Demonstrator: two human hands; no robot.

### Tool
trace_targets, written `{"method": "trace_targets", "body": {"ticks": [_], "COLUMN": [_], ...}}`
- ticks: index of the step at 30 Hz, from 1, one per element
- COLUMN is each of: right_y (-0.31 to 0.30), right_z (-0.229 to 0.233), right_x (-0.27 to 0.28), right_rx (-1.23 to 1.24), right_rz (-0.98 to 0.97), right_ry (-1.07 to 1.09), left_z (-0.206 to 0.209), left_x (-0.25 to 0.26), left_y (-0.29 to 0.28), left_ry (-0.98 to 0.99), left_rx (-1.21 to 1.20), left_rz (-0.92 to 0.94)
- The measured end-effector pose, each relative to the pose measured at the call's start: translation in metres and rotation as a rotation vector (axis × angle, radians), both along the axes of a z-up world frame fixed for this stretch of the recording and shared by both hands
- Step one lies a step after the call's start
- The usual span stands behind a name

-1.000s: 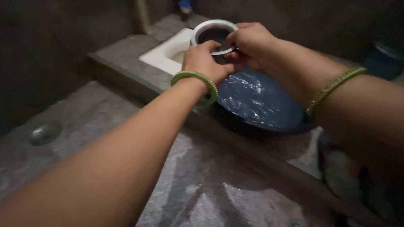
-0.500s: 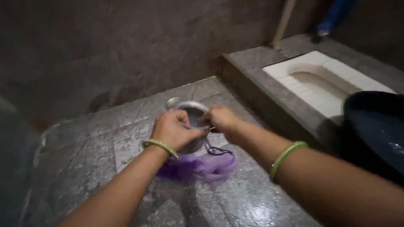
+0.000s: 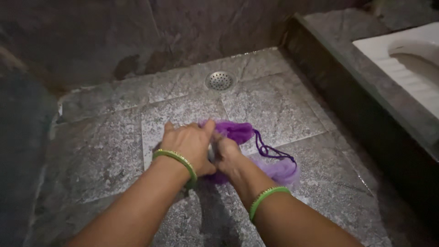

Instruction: The person washes a purple and white loofah by dipping it into a basin of water and rubbing it on the tiled floor to create lather.

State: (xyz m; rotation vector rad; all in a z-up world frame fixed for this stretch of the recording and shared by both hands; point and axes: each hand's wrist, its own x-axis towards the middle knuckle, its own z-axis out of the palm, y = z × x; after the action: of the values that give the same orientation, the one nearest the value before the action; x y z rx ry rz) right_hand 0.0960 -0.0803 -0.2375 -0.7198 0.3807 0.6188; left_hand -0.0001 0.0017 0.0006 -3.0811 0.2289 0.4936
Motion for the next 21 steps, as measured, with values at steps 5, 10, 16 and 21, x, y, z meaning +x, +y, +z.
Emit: {"method": "trace_targets", "body": {"ticks": [5, 10, 16, 21], "right_y": [0.01, -0.029, -0.064, -0.084], "right_z": [0.016, 0.041, 0.075, 0.081], "right_x": [0.003, -0.018, -0.068, -0.071], "right_rx": [-0.215, -0.418, 0.001, -0.242], "right_rz": [-0.002, 0.157, 0.274, 0.11], "right_ry": [-0.035, -0.16, 0.0, -0.03], "left_z": [-0.002, -0.053, -0.123, -0.145], "left_x": [0.007, 0.001, 0.005, 0.01], "left_y": [0.024, 0.043, 0.017, 0.025], "left_ry": [0.004, -0.385, -0.308, 0.285], "left_rx": [-0.093, -0.757, -1.501, -2.272], "left_rz": [0.247, 0.562, 0.327, 0.82]}}
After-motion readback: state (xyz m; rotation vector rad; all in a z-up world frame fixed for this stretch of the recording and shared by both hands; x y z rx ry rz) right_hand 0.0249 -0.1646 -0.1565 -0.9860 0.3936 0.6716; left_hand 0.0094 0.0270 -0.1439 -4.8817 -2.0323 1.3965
